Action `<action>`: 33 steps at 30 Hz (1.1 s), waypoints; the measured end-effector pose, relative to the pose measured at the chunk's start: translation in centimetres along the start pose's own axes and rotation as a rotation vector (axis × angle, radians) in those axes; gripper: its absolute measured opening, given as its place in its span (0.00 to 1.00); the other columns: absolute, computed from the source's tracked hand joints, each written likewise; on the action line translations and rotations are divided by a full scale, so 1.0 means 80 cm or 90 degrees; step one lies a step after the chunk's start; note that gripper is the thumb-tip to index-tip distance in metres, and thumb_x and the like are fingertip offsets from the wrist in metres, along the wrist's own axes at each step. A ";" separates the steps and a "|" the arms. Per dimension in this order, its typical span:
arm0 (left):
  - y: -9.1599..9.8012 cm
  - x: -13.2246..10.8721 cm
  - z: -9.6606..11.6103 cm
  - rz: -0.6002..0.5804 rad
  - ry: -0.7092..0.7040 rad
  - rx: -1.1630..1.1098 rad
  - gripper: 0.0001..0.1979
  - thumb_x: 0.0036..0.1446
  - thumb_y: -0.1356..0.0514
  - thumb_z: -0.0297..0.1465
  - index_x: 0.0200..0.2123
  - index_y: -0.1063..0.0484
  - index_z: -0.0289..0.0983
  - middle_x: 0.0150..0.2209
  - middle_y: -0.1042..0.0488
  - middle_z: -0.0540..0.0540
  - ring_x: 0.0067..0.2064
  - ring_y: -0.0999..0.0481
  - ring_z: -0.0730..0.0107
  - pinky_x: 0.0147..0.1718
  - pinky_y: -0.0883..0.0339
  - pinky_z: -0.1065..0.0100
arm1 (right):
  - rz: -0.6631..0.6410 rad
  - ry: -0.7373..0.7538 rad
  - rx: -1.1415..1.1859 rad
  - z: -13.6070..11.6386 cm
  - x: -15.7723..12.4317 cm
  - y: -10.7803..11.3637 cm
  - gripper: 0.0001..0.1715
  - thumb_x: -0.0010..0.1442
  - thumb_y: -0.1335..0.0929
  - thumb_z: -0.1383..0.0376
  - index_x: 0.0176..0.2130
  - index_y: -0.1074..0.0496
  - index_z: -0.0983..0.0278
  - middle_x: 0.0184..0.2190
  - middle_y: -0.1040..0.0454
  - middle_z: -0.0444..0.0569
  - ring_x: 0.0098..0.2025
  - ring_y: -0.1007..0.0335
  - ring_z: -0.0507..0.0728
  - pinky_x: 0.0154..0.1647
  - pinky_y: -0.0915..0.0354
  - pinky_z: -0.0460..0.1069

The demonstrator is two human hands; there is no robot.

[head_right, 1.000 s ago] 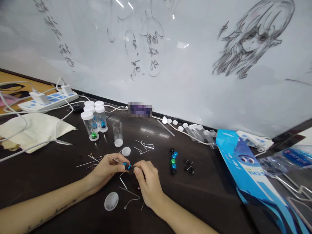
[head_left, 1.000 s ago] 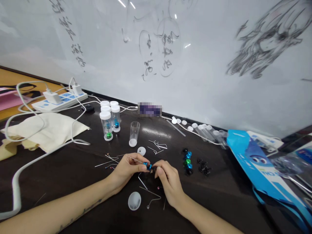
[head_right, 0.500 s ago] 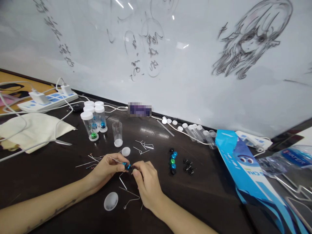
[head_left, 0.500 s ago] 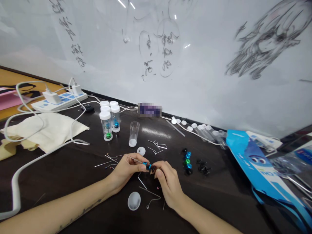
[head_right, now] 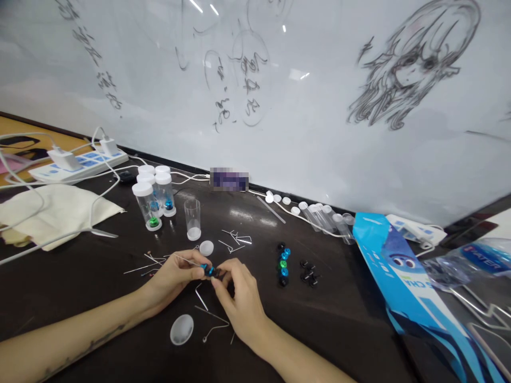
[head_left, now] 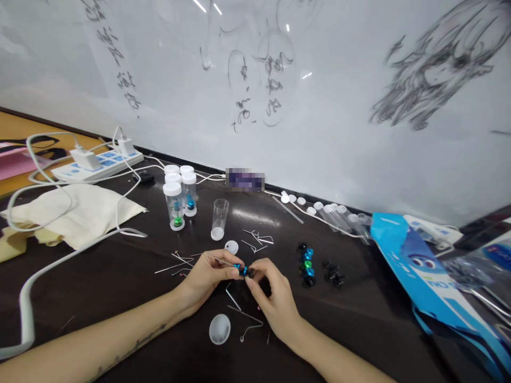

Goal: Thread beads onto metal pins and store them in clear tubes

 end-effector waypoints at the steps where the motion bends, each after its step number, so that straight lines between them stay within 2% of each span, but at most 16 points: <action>1: 0.000 0.000 0.000 0.001 -0.001 0.000 0.08 0.41 0.27 0.26 0.29 0.20 0.34 0.26 0.20 0.48 0.29 0.24 0.72 0.34 0.34 0.72 | 0.005 0.005 0.004 -0.001 0.000 0.001 0.03 0.66 0.36 0.64 0.41 0.34 0.61 0.31 0.31 0.44 0.33 0.33 0.54 0.38 0.39 0.49; 5: 0.000 0.000 0.000 -0.001 0.000 0.009 0.08 0.41 0.27 0.26 0.29 0.20 0.33 0.27 0.20 0.47 0.30 0.24 0.71 0.34 0.33 0.71 | 0.005 0.007 -0.004 -0.001 0.000 0.001 0.04 0.66 0.36 0.64 0.40 0.33 0.61 0.30 0.31 0.43 0.32 0.34 0.54 0.36 0.39 0.49; 11: -0.006 -0.002 -0.002 -0.036 0.002 0.029 0.07 0.42 0.28 0.26 0.29 0.20 0.34 0.26 0.20 0.47 0.30 0.24 0.70 0.33 0.33 0.70 | -0.032 0.002 -0.041 -0.001 0.000 -0.003 0.16 0.69 0.40 0.62 0.29 0.34 0.62 0.26 0.31 0.44 0.32 0.35 0.54 0.35 0.41 0.49; 16: 0.000 0.000 -0.002 -0.006 -0.001 0.017 0.08 0.41 0.27 0.27 0.29 0.20 0.34 0.27 0.20 0.47 0.30 0.24 0.70 0.34 0.33 0.69 | 0.011 0.017 -0.024 -0.004 0.001 0.002 0.05 0.66 0.36 0.63 0.38 0.33 0.61 0.29 0.31 0.44 0.31 0.34 0.54 0.36 0.40 0.50; 19: -0.001 0.000 -0.001 -0.001 0.003 0.019 0.09 0.40 0.27 0.27 0.28 0.20 0.34 0.27 0.21 0.47 0.29 0.24 0.70 0.33 0.33 0.69 | 0.011 0.012 -0.022 -0.004 0.000 0.003 0.04 0.66 0.36 0.63 0.39 0.33 0.61 0.29 0.32 0.44 0.31 0.35 0.55 0.36 0.40 0.50; 25: -0.012 -0.004 0.003 -0.039 -0.001 0.036 0.07 0.41 0.28 0.26 0.27 0.20 0.34 0.25 0.21 0.47 0.28 0.25 0.71 0.32 0.33 0.70 | -0.036 0.008 -0.037 -0.003 0.000 -0.003 0.18 0.70 0.41 0.62 0.29 0.35 0.61 0.26 0.31 0.44 0.32 0.36 0.55 0.36 0.42 0.50; 27: -0.010 -0.003 0.002 -0.033 0.001 0.033 0.07 0.41 0.28 0.26 0.28 0.20 0.34 0.26 0.20 0.47 0.29 0.24 0.71 0.33 0.33 0.71 | -0.027 0.010 -0.034 -0.002 0.001 -0.002 0.15 0.69 0.40 0.62 0.30 0.34 0.61 0.27 0.31 0.44 0.32 0.35 0.55 0.36 0.41 0.50; 31: -0.001 0.000 0.000 -0.006 -0.004 0.026 0.08 0.41 0.27 0.27 0.28 0.20 0.34 0.27 0.21 0.48 0.29 0.25 0.71 0.33 0.33 0.70 | 0.020 0.021 -0.012 -0.005 0.001 0.004 0.03 0.65 0.35 0.63 0.38 0.33 0.61 0.32 0.30 0.45 0.32 0.33 0.55 0.37 0.39 0.51; 33: -0.001 0.000 0.001 -0.006 -0.009 0.028 0.08 0.42 0.27 0.27 0.29 0.20 0.34 0.27 0.21 0.48 0.29 0.25 0.71 0.33 0.34 0.71 | 0.024 0.027 -0.004 -0.006 0.001 0.004 0.03 0.65 0.35 0.63 0.39 0.33 0.61 0.32 0.30 0.45 0.32 0.33 0.55 0.38 0.38 0.51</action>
Point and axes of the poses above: each hand's wrist, its own x-axis towards the middle knuckle, its own y-axis out of the back of the hand, z = x × y, the point moved 10 cm from there along x, towards the middle knuckle
